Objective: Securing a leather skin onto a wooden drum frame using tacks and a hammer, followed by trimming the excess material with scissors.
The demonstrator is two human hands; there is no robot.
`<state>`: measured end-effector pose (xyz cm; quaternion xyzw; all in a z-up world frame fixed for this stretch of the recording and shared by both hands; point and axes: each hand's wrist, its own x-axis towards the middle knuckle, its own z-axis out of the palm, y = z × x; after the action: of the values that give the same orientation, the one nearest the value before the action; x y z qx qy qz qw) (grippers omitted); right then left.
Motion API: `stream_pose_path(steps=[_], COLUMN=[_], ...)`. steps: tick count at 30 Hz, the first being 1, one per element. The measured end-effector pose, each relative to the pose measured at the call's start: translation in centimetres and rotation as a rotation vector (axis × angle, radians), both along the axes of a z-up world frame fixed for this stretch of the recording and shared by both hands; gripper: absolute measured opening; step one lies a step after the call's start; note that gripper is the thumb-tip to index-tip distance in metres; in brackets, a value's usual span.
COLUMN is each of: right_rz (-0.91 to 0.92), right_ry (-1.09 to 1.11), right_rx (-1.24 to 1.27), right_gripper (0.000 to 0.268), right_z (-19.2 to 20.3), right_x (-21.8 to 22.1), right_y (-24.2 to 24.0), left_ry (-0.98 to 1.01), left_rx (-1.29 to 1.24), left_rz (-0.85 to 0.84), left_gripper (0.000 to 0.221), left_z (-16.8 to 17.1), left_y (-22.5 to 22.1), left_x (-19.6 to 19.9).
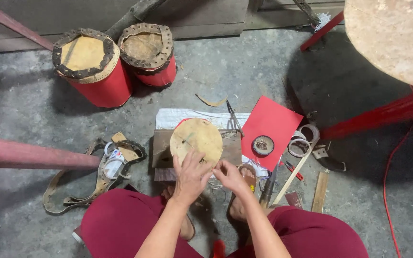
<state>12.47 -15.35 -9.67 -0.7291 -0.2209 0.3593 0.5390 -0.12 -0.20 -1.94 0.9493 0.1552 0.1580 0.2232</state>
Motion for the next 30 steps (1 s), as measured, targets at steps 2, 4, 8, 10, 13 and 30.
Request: stream_pose_path(steps=[2,4,8,10,13,30], right_rz=[-0.061,-0.129,-0.127,-0.133,-0.237,-0.343], right_ry=[0.095,0.195,0.160,0.144,0.321,0.218], right_rx=[-0.004,-0.010,-0.021,-0.041,-0.030,-0.174], right_gripper=[0.014,0.016,0.018,0.017,0.015,0.047], right_z=[2.6,3.8,1.2,0.4,1.8,8.1], right_x=[-0.7,-1.1,-0.4,-0.6,-1.4,0.5], right_y=[1.0,1.4,1.3,1.4,2.1,1.8], left_ry=[-0.013,-0.021,-0.040,-0.049,-0.056,-0.110], left_rx=[0.007,0.011,0.053,0.040,0.045,0.198], left_rz=[0.004,0.001,-0.011,-0.022,-0.038,-0.052], left_gripper=[0.025,0.023,0.024,0.024,0.031,0.030], left_z=[0.2,-0.1,0.2,0.5,0.2,-0.1], left_y=[0.1,0.0,0.1,-0.1,-0.2,-1.0], left_x=[0.0,0.0,0.1,0.1,0.0,0.0])
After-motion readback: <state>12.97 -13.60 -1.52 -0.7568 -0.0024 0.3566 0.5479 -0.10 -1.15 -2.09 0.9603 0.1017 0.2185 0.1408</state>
